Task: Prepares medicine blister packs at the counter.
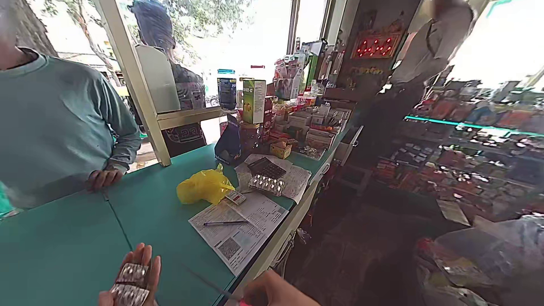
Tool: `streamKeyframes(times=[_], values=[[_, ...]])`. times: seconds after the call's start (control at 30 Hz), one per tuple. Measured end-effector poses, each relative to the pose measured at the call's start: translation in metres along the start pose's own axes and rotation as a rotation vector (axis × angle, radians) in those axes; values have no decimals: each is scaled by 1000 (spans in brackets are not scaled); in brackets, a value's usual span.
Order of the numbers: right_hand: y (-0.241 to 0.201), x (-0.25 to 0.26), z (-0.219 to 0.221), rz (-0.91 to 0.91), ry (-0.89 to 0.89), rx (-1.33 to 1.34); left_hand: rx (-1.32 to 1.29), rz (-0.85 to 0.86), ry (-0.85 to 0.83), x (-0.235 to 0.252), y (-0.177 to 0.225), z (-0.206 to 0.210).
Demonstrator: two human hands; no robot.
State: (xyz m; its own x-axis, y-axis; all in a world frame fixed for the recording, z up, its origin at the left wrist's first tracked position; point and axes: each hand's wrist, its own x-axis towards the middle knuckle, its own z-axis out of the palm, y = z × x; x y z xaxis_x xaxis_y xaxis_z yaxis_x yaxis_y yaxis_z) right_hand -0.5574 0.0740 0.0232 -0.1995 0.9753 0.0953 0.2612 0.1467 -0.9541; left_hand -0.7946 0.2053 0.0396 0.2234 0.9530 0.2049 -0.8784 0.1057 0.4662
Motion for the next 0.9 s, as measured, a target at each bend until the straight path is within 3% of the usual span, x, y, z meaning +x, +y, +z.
streamKeyframes(times=[0.1,0.27,0.43,0.67,0.73,0.8,0.83,0.9], values=[[3,4,-8,84,89,46,-48,-48,-92,-8,14,26],[-17,21,-15,114,142,-343,-129,-308,-243,-29,2,71],[-47,49,-6,261,198,-704,-115,-289,-147,-28,-7,56],[-61,99,13,333,105,-871,29,-184,-63,-35,4,28],[-52,100,22,133,262,-924,97,-172,-33,-37,6,20],[-40,98,30,-357,504,-937,153,-147,-18,-39,6,12],[-41,98,33,-565,506,-881,146,-145,-20,-40,5,7],[-48,96,41,-785,318,-816,131,-124,44,-47,3,8]])
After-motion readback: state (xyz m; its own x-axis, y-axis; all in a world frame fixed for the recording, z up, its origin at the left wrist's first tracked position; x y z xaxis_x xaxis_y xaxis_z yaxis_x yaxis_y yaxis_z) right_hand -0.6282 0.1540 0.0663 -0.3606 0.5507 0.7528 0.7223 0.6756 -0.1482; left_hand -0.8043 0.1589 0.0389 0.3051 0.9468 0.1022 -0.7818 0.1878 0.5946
